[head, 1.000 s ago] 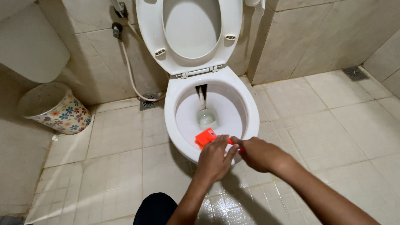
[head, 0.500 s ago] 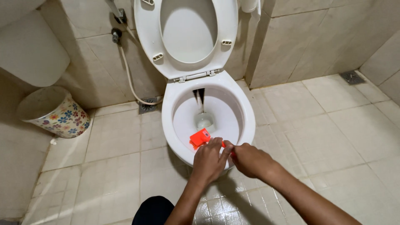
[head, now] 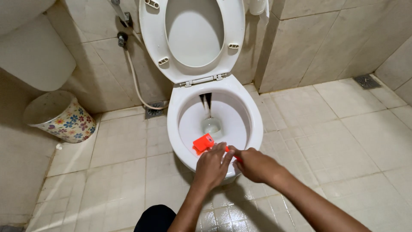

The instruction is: The person uses an orange toilet brush to scrub the inside of a white toilet bowl. They scrub the rim and the interior surfaces thoroughly. After cleaning, the person places the brush on the floor and closes the toilet seat.

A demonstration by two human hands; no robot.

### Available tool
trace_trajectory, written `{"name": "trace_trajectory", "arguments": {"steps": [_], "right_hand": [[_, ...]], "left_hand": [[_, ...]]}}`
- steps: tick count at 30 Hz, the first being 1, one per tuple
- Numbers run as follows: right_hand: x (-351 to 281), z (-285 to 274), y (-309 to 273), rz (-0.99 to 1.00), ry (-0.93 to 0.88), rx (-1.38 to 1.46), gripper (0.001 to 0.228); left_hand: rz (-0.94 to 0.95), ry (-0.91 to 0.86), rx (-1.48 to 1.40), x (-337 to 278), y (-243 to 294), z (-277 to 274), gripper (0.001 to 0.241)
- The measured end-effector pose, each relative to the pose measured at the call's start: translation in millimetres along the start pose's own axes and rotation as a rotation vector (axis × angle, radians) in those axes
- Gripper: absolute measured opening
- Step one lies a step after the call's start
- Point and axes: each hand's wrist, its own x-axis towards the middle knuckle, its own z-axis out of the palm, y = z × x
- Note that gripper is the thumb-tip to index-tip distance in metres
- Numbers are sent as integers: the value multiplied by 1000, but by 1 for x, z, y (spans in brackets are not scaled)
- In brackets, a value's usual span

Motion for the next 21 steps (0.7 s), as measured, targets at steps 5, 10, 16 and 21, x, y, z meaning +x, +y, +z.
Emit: {"name": "trace_trajectory", "arguments": {"steps": [5,10,16,21], "right_hand": [[7,-1,18,-69,4,19,43],[-15,-48,12,-139,-66,-44,47],[9,-23,16,-250,22,67,50],[49,34,17,-110,78,216,38]], "left_hand": [[26,8,-4,5,0,8,63],[180,87,-52,1,2,22,63],[79,69,28,4,7,-2,66],[-89,31,70,11,-8,-14,68]]}}
